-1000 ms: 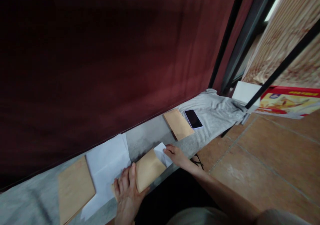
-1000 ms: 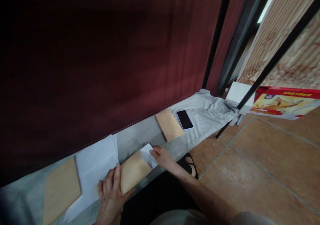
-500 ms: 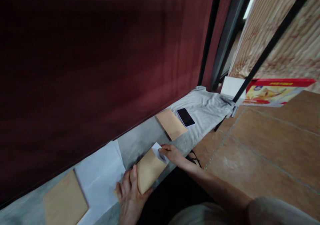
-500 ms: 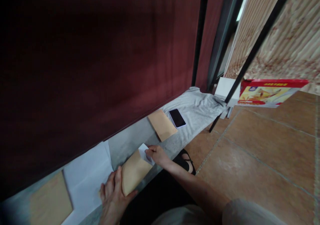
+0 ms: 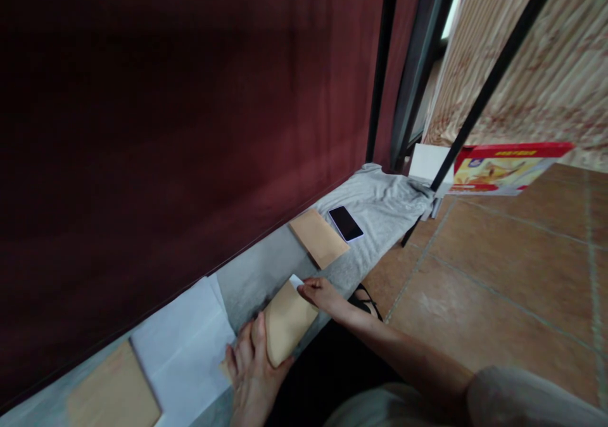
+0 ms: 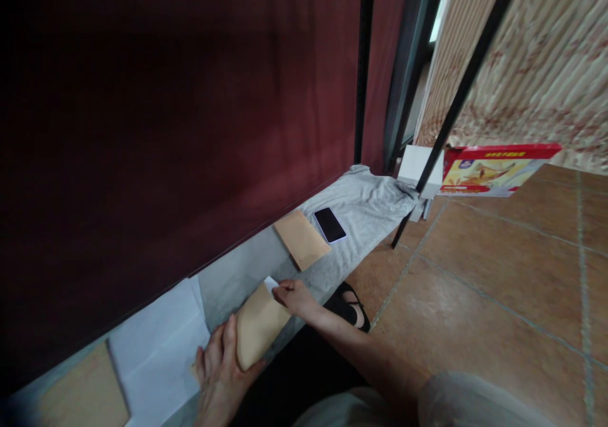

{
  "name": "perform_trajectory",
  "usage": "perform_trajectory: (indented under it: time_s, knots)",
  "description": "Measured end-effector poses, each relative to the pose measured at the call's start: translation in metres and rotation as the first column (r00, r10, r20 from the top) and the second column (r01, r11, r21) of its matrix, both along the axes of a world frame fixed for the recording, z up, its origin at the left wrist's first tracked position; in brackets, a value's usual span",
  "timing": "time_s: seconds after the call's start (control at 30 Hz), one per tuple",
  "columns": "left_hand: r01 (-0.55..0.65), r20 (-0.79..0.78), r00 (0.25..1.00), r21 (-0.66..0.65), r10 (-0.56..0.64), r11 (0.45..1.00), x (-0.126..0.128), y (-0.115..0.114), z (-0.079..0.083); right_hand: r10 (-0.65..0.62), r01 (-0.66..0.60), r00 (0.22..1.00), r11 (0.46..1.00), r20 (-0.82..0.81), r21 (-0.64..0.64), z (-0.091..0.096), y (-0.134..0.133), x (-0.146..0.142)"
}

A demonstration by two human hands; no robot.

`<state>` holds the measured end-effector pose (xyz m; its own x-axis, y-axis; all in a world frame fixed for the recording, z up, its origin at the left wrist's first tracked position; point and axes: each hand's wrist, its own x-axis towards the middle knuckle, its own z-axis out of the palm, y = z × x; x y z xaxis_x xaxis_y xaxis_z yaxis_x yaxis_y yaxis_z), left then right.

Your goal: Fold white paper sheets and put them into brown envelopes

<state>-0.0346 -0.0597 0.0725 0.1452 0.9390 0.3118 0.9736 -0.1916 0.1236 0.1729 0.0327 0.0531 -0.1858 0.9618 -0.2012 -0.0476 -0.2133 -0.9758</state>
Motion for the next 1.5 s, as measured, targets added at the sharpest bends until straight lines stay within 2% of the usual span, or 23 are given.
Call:
perform_trajectory:
  time_s: [0.17,0.43,0.7,0.93,1.07,1.2,1.27,1.4,1.5]
  knots:
    - [0.068,-0.033,0.997,0.008,-0.067,0.998,0.006,0.004,0.000,-0.026,0.021,0.993,0.999,0.115,0.045,-0.004,0.004,-0.004]
    - [0.089,-0.021,0.996,0.053,-0.088,0.995,0.006,0.008,-0.004,0.016,-0.048,0.963,0.992,0.271,0.113,0.005,0.000,0.010]
    - [0.128,0.010,0.992,0.049,-0.129,0.991,0.009,0.012,0.001,0.006,-0.061,0.949,0.984,0.314,0.167,0.009,-0.001,0.019]
    - [0.132,0.020,0.991,0.043,-0.133,0.990,0.007,0.014,0.000,-0.084,0.032,0.961,0.980,0.263,0.197,0.006,-0.005,0.018]
    - [0.147,0.013,0.989,0.056,-0.148,0.987,0.007,0.017,0.003,-0.134,0.117,0.983,0.984,0.125,0.135,0.010,-0.010,0.017]
    - [0.177,-0.027,0.984,0.059,-0.176,0.982,0.006,0.021,0.007,-0.224,0.217,0.974,0.965,0.032,0.146,0.015,-0.013,0.018]
    - [0.193,-0.037,0.981,0.061,-0.191,0.979,0.005,0.023,0.010,-0.211,0.211,0.977,0.975,-0.012,0.071,0.016,-0.011,0.019]
    - [0.203,-0.023,0.979,0.039,-0.202,0.978,0.003,0.028,0.015,-0.133,0.104,0.974,0.981,-0.183,-0.163,0.014,-0.003,0.020]
    - [0.128,0.090,0.987,0.066,-0.133,0.990,0.004,0.027,0.011,-0.197,0.153,0.951,0.969,-0.237,-0.194,0.010,0.000,0.020]
